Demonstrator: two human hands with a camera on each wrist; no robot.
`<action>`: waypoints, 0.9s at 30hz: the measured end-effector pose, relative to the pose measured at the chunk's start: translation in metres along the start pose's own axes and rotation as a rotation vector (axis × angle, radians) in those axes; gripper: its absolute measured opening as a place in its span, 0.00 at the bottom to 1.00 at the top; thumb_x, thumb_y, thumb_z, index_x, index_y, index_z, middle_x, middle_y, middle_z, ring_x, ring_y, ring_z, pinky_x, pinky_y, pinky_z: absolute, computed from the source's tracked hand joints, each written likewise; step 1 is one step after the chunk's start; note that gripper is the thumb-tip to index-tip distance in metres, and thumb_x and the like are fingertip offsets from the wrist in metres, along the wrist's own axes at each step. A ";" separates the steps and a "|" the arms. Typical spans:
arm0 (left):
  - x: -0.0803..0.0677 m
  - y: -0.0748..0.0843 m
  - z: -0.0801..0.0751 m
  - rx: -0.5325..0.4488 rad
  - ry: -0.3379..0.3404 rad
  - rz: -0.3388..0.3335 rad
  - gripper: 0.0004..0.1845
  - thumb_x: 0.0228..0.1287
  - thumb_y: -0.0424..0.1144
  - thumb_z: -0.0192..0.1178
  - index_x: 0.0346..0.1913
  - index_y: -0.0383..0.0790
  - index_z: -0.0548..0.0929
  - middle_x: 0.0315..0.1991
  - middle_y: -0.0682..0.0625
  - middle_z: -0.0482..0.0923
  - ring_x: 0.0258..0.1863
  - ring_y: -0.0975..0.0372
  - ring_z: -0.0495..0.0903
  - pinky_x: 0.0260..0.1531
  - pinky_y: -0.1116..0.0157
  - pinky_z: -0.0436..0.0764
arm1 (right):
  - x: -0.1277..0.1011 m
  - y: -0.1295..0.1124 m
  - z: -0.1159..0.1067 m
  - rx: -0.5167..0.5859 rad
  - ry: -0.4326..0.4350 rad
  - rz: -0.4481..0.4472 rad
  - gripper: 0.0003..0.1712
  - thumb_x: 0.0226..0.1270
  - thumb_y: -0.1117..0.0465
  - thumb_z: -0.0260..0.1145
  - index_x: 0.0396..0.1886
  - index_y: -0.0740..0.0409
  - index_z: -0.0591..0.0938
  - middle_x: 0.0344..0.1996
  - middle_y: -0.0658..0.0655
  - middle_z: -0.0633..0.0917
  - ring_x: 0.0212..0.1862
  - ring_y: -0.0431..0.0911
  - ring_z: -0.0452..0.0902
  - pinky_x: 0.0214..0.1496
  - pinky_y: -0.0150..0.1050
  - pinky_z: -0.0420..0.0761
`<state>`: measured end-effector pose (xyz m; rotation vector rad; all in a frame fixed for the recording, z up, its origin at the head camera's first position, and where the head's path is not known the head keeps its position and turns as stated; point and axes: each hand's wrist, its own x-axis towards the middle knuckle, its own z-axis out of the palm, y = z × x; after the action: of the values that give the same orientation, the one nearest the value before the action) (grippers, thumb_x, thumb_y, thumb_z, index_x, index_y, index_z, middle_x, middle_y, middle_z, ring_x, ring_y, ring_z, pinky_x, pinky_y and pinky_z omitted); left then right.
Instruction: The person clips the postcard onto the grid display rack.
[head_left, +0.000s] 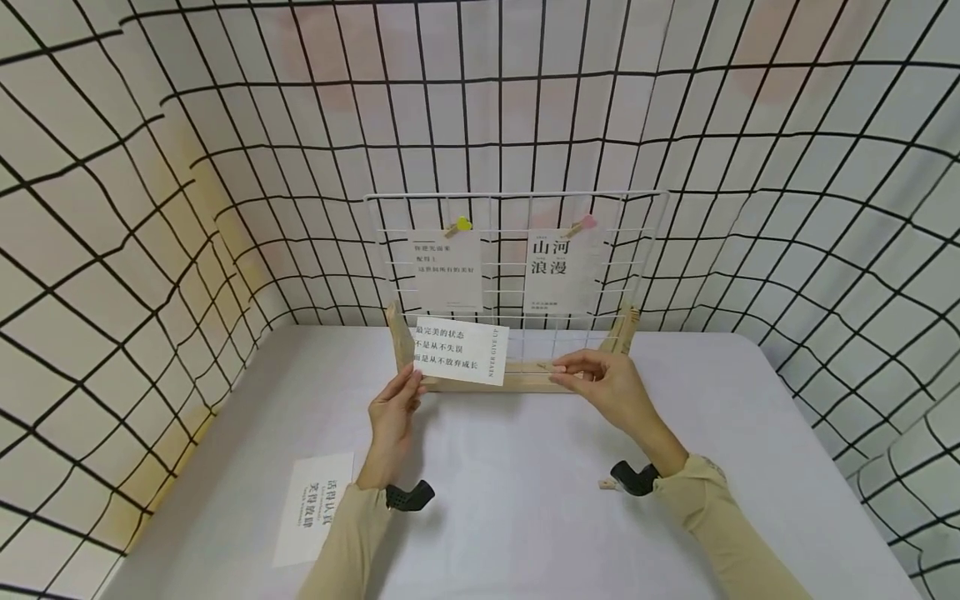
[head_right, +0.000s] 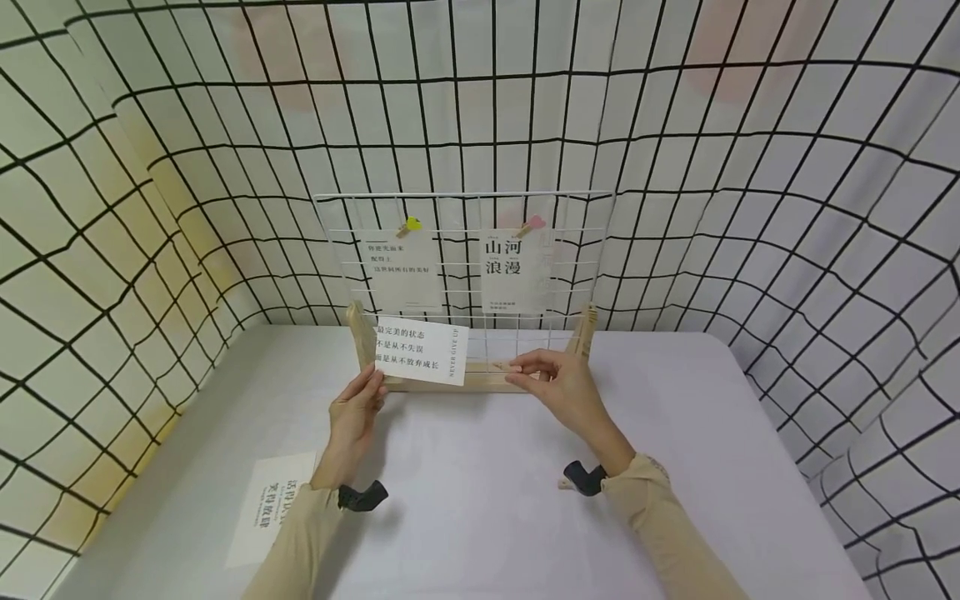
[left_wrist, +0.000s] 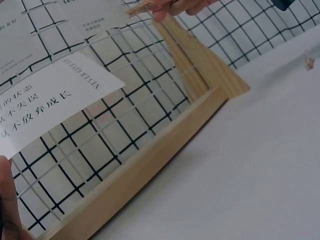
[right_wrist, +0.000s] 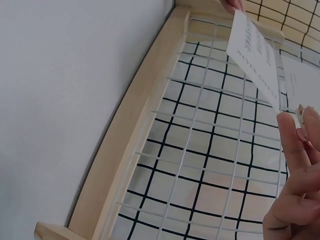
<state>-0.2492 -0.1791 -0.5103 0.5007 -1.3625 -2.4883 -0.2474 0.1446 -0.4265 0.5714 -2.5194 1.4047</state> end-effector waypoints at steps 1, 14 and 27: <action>0.001 -0.001 0.000 -0.006 0.000 -0.003 0.16 0.69 0.28 0.65 0.36 0.56 0.93 0.30 0.61 0.90 0.23 0.72 0.84 0.28 0.75 0.76 | 0.001 0.000 0.001 -0.001 0.003 -0.002 0.11 0.60 0.58 0.80 0.42 0.51 0.92 0.27 0.50 0.88 0.23 0.40 0.68 0.22 0.31 0.66; 0.004 -0.005 0.000 -0.075 -0.025 -0.049 0.15 0.71 0.29 0.64 0.37 0.56 0.92 0.31 0.61 0.90 0.25 0.72 0.83 0.30 0.73 0.74 | 0.008 -0.003 0.008 0.090 -0.020 0.000 0.14 0.64 0.59 0.77 0.49 0.55 0.92 0.29 0.58 0.88 0.16 0.40 0.67 0.16 0.33 0.61; 0.009 -0.004 0.014 -0.060 0.001 -0.027 0.14 0.69 0.29 0.66 0.36 0.56 0.92 0.29 0.61 0.90 0.22 0.72 0.84 0.27 0.73 0.71 | 0.026 -0.014 0.019 0.110 -0.041 0.004 0.14 0.67 0.55 0.75 0.50 0.54 0.91 0.38 0.57 0.92 0.16 0.37 0.63 0.17 0.32 0.58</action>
<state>-0.2635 -0.1698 -0.5081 0.5103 -1.2841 -2.5416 -0.2651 0.1162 -0.4164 0.6219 -2.4876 1.5558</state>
